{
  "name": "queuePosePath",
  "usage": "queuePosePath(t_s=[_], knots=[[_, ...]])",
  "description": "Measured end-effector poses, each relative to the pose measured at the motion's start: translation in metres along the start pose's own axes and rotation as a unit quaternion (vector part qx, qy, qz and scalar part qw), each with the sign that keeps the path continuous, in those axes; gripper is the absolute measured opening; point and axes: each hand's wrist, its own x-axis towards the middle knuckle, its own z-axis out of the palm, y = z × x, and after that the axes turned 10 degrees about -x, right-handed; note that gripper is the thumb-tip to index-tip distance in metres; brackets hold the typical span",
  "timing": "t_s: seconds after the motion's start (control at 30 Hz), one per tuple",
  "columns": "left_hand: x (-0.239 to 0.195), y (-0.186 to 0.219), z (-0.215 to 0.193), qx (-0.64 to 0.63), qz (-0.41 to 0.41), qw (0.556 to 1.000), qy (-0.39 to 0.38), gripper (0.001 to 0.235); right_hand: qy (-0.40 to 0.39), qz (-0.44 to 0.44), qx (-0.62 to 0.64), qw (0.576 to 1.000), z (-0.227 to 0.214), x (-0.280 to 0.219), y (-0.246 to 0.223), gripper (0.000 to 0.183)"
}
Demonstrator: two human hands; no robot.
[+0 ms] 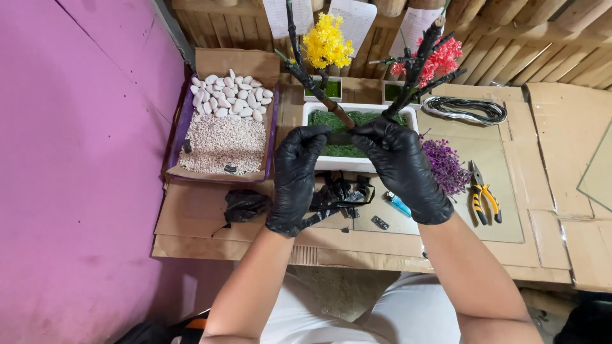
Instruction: The person repeatedly wraps black tape around the branches of a small artificial bonsai tree. They tear off pieces of tape, wrap them around different branch sections, and press the tape to secure it. The process is repeated multiple times across the clip.
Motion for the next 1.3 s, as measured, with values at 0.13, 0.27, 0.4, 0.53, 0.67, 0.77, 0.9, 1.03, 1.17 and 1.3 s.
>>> queuePosePath(t_s=[0.13,0.27,0.4,0.53,0.67,0.77,0.9,1.03,1.17,1.3], knots=[[0.024,-0.018,0.002,-0.030,0.049,0.997,0.055,0.013,0.059,0.048,0.110,0.991,0.015,0.023,0.008,0.010],[0.041,-0.031,0.007,0.007,0.089,0.989,0.120,0.015,0.114,0.088,0.167,0.975,0.026,0.038,0.012,0.009],[0.049,-0.045,0.006,-0.004,0.090,0.984,0.156,0.015,0.158,0.084,0.212,0.961,0.041,0.048,0.034,0.010],[0.054,-0.050,0.012,-0.005,0.105,0.980,0.171,0.015,0.198,0.065,0.185,0.960,0.047,0.051,0.034,0.009],[0.059,-0.059,0.010,0.007,0.112,0.976,0.187,0.016,0.219,0.063,0.187,0.956,0.052,0.055,0.046,0.008],[0.062,-0.061,0.012,0.007,0.111,0.975,0.191,0.016,0.224,0.047,0.162,0.960,0.052,0.056,0.045,0.007],[0.062,-0.061,0.015,-0.005,0.115,0.973,0.198,0.018,0.233,0.036,0.156,0.959,0.053,0.058,0.042,0.008],[0.068,-0.072,0.011,-0.020,0.120,0.975,0.188,0.016,0.240,0.025,0.139,0.960,0.055,0.063,0.039,0.007],[0.074,-0.081,0.006,-0.009,0.126,0.975,0.182,0.015,0.237,0.019,0.131,0.962,0.056,0.069,0.042,0.007],[0.073,-0.071,0.009,-0.002,0.119,0.977,0.176,0.014,0.212,0.054,0.283,0.934,0.058,0.074,0.051,0.006]])
